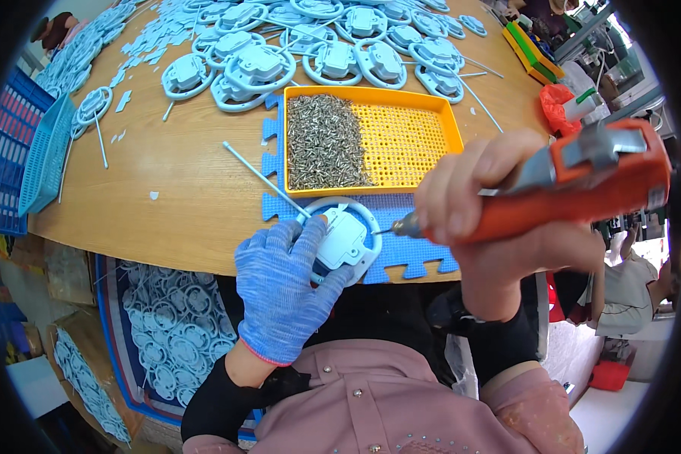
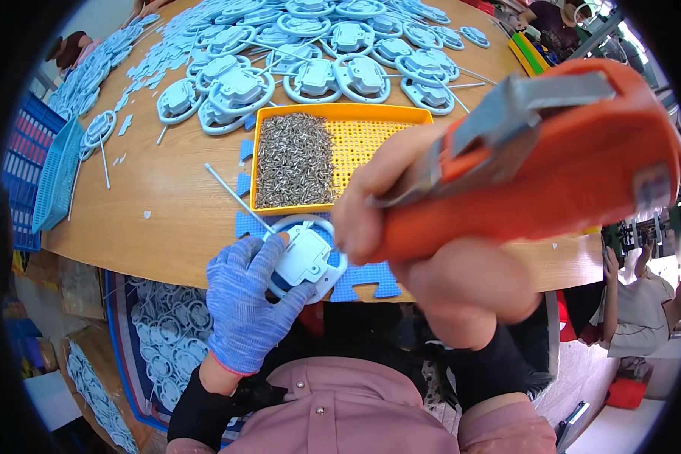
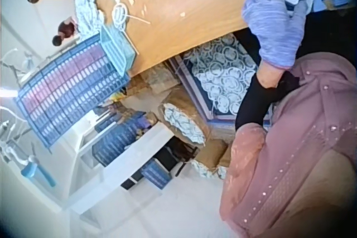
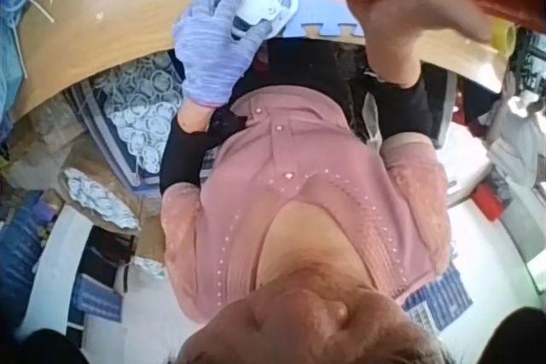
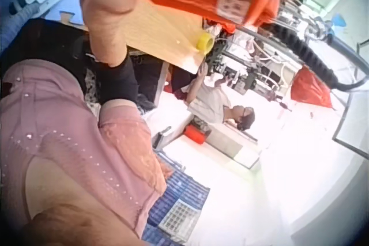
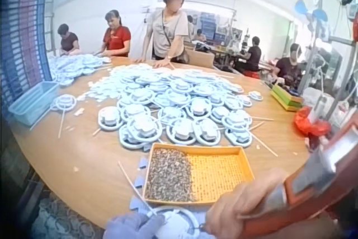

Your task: Assembling blue plastic steering-wheel-like components using an electric screwdriver.

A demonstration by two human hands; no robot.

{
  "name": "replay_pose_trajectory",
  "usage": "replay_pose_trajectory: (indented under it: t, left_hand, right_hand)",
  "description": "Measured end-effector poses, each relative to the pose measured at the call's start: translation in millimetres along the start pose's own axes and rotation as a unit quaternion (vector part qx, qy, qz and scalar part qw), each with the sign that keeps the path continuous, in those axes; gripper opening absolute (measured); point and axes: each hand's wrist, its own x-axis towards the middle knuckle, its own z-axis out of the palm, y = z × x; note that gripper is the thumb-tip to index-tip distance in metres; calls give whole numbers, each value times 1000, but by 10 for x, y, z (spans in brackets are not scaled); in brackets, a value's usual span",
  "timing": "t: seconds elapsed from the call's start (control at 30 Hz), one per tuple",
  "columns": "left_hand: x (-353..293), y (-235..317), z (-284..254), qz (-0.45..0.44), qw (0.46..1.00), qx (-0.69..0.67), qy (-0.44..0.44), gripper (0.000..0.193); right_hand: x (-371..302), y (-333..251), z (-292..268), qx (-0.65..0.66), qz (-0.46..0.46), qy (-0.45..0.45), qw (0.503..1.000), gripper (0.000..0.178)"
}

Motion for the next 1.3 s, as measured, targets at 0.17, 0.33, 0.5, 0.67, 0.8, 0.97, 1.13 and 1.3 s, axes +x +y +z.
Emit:
replay_pose_trajectory:
  t: [0.17,0.33,0.5,0.67,0.8,0.97,1.13,1.3]
  left_hand:
    - [25,18,-33,-2,1000,4,-12,63]
    - [55,54,-70,-9,1000,6,-23,64]
    - [94,15,-47,-15,999,0,-39,63]
    - [163,13,-125,-35,996,18,-84,56]
    - [227,-45,-50,32,997,-68,-27,26]
    - [313,50,54,112,993,-47,-9,34]
    - [154,51,258,80,994,-36,64,28]
    - [-484,-299,-487,-23,997,67,-27,50]
  right_hand:
    - [-110,78,75,5,54,-111,992,85]
    - [-168,114,74,34,56,-144,987,84]
    - [-211,197,20,55,38,-132,989,82]
    - [-184,275,26,67,33,-151,986,80]
    - [-255,274,103,74,20,-178,981,78]
    - [-228,408,-12,99,1,-166,981,77]
    - [-152,378,71,127,46,-162,977,75]
    - [-1,231,-180,132,-3,-169,977,70]
